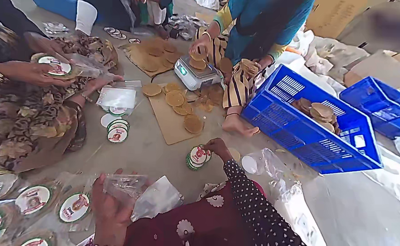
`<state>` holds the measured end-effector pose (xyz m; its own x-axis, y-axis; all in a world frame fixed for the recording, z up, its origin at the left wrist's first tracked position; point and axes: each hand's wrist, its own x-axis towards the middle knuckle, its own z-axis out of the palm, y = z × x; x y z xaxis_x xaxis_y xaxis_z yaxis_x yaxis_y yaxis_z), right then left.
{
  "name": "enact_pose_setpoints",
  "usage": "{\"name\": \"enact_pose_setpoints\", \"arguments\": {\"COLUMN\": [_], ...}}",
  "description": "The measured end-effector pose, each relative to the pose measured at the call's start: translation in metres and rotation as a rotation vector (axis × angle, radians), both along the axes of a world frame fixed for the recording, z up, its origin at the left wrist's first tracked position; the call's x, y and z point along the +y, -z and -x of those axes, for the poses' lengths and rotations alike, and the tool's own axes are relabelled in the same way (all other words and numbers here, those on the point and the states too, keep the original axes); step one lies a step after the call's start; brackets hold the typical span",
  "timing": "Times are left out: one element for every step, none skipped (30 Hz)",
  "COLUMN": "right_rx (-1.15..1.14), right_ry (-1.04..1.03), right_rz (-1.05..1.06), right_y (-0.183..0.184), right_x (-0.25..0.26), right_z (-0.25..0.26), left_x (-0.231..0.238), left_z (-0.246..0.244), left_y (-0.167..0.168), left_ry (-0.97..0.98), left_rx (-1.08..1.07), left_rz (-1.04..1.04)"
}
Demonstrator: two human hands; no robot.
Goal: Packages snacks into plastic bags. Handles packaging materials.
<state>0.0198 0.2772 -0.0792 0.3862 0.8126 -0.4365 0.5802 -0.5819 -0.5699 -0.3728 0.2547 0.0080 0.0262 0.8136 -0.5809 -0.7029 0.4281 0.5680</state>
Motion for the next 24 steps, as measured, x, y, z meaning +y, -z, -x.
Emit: {"name": "enact_pose_setpoints", "arguments": {"right_rx": [-0.036,-0.065,-0.084,-0.111,-0.145,-0.179,-0.211,-0.235,-0.205,-0.106,-0.043,-0.023,-0.043,-0.023,0.007,0.007,-0.027,-0.078,-0.133,-0.188,-0.227,-0.231,-0.161,-0.164], "right_ry": [0.009,0.021,0.042,0.068,0.103,0.147,0.19,0.228,0.261,0.289,0.315,0.342,0.337,0.304,0.258,0.205,0.15,0.099,0.06,0.038,0.037,0.034,-0.006,-0.081], "right_rz": [0.009,0.029,0.043,0.057,0.06,0.038,-0.01,-0.046,-0.031,0.035,0.013,-0.093,-0.256,-0.346,-0.38,-0.365,-0.321,-0.281,-0.264,-0.268,-0.255,-0.16,0.052,0.074], "right_y": [0.006,0.009,0.009,0.006,0.003,-0.001,-0.007,-0.018,-0.04,-0.071,-0.084,-0.076,-0.05,-0.028,-0.014,-0.006,-0.002,0.0,0.004,0.008,0.007,-0.011,-0.045,-0.059], "right_x": [-0.001,-0.001,-0.001,-0.001,-0.002,-0.005,-0.007,-0.008,-0.005,0.001,0.01,0.02,0.033,0.048,0.064,0.079,0.092,0.102,0.11,0.116,0.121,0.124,0.127,0.124], "right_z": [-0.003,-0.005,-0.006,-0.007,-0.006,-0.006,-0.004,-0.002,0.001,0.005,0.003,-0.005,-0.017,-0.027,-0.032,-0.032,-0.028,-0.023,-0.018,-0.014,-0.008,0.002,0.011,0.014], "left_x": [0.0,0.0,0.0,0.0,-0.001,-0.001,0.0,0.0,0.0,0.0,0.0,0.0,0.0,0.0,0.001,0.002,0.003,0.003,0.004,0.005,0.005,0.005,0.005,0.006], "left_z": [0.0,-0.001,-0.001,-0.001,-0.001,0.0,0.001,0.001,0.001,0.0,0.0,0.0,-0.001,-0.001,-0.002,-0.002,-0.002,-0.001,0.0,0.0,0.0,0.0,0.0,0.0], "left_y": [0.0,-0.001,-0.001,-0.002,-0.002,-0.001,-0.002,-0.001,-0.001,-0.002,-0.002,0.0,0.002,0.005,0.007,0.008,0.009,0.011,0.012,0.013,0.013,0.013,0.013,0.015], "left_ry": [0.005,0.006,0.012,0.018,0.021,0.021,0.02,0.018,0.016,0.015,0.015,0.01,0.0,-0.005,-0.008,-0.014,-0.017,-0.016,-0.017,-0.018,-0.014,-0.004,0.005,0.008], "left_rx": [-0.005,-0.011,-0.016,-0.017,-0.018,-0.018,-0.017,-0.018,-0.017,-0.011,-0.008,-0.008,-0.012,-0.019,-0.024,-0.025,-0.022,-0.02,-0.025,-0.028,-0.027,-0.018,-0.017,-0.031], "left_rz": [-0.001,0.0,-0.005,-0.008,-0.009,-0.006,-0.005,-0.006,-0.007,-0.005,-0.006,-0.003,0.005,0.011,0.016,0.022,0.029,0.032,0.035,0.038,0.037,0.031,0.028,0.028]}}
